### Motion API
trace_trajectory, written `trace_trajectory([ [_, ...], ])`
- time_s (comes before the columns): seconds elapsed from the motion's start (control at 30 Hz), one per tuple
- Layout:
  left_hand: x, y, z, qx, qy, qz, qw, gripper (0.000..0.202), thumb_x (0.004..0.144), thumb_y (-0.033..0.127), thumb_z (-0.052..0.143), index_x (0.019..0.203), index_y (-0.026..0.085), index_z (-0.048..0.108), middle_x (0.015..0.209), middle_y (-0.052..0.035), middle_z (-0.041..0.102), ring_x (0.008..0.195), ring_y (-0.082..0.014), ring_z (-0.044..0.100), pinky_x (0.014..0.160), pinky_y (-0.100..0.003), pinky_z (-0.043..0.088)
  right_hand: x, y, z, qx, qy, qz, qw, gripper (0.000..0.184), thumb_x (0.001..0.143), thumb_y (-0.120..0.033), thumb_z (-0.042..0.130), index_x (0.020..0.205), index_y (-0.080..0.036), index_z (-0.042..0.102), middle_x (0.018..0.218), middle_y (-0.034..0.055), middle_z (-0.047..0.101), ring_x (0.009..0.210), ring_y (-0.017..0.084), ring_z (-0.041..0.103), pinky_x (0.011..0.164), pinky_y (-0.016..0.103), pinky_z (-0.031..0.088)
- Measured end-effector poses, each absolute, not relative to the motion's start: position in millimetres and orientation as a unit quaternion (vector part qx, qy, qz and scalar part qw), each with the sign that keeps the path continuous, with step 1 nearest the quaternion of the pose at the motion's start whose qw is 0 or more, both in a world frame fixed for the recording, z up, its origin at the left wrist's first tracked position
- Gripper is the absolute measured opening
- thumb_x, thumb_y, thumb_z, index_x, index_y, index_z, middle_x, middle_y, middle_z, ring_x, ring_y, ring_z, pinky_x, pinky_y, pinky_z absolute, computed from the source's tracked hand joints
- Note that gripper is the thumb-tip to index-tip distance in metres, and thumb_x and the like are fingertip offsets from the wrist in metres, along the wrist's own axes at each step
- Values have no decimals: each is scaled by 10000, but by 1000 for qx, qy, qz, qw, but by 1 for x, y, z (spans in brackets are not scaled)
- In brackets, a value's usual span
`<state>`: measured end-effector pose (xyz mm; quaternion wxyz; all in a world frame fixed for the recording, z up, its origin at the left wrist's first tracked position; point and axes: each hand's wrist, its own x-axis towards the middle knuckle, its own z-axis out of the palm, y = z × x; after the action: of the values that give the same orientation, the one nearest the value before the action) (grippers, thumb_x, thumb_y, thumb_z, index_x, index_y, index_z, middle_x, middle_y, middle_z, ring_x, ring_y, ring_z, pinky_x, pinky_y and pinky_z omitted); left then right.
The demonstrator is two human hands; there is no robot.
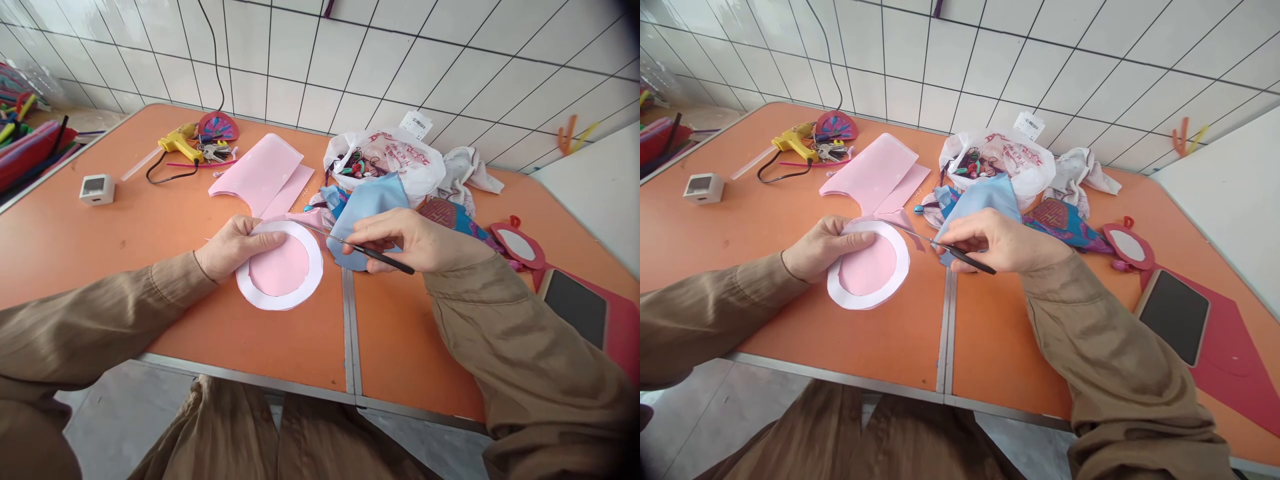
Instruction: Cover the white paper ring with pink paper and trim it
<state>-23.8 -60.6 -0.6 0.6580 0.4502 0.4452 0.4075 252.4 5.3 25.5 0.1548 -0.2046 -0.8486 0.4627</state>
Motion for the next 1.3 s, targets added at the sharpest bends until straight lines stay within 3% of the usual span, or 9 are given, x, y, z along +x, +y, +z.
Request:
trace_trajectory([
  [0.33, -24, -60, 1, 441, 445, 401, 668, 275, 634, 371, 846, 617, 129, 718, 566, -16, 678, 477, -112, 581, 437, -196, 444, 253, 6, 27, -192, -867, 437, 140, 178, 817, -274, 700, 937, -142, 711, 791, 64, 606, 618, 97, 505, 511, 231, 435],
  [0.63, -25, -59, 0, 438, 440, 397, 676, 270, 635, 359, 849, 616, 125, 715, 567, -22, 679, 476, -116, 574, 460, -214, 458, 258, 8, 21, -199, -868, 434, 138, 346, 834, -414, 694, 988, -105, 712, 816, 71, 603, 636, 85, 482, 502, 217, 409],
  [0.83, -25, -59, 1, 452, 441, 386, 673, 288, 636, 375, 841, 589, 125, 709, 549, -38, 669, 462, -130, 570, 439, -228, 444, 259, 10, 20, -225, -824, 506, 122, 283, 780, -347, 736, 988, -156, 731, 660, 12, 608, 489, 77, 501, 431, 218, 384],
  [0.97, -27, -56, 0, 443, 442, 397, 671, 287, 617, 368, 855, 589, 126, 704, 549, -38, 670, 460, -130, 569, 431, -227, 442, 267, 17, 26, -246, -794, 545, 105, 329, 682, -302, 810, 979, -176, 747, 693, 17, 649, 543, 112, 573, 477, 240, 448],
  [1.07, -29, -53, -2, 424, 437, 421, 672, 299, 582, 379, 879, 603, 133, 710, 560, -33, 678, 461, -125, 570, 444, -228, 454, 271, 20, 30, -297, -764, 561, 113, 354, 700, -299, 795, 1021, -175, 712, 677, 8, 628, 589, 127, 593, 538, 263, 477],
  [1.2, -32, -52, -1, 405, 417, 452, 676, 313, 555, 389, 896, 608, 137, 717, 558, -28, 682, 456, -123, 577, 450, -227, 462, 256, 11, 28, -408, -782, 450, 138, 373, 679, -245, 770, 1006, -186, 601, 807, 10, 608, 691, 124, 576, 614, 267, 474],
  [1.3, -32, -53, 1, 395, 408, 469, 676, 336, 531, 399, 906, 578, 132, 707, 520, -24, 663, 432, -116, 564, 415, -211, 436, 232, -8, 21, -429, -827, 357, 63, 257, 738, -229, 679, 948, -191, 536, 747, -10, 578, 662, 127, 529, 591, 263, 419],
])
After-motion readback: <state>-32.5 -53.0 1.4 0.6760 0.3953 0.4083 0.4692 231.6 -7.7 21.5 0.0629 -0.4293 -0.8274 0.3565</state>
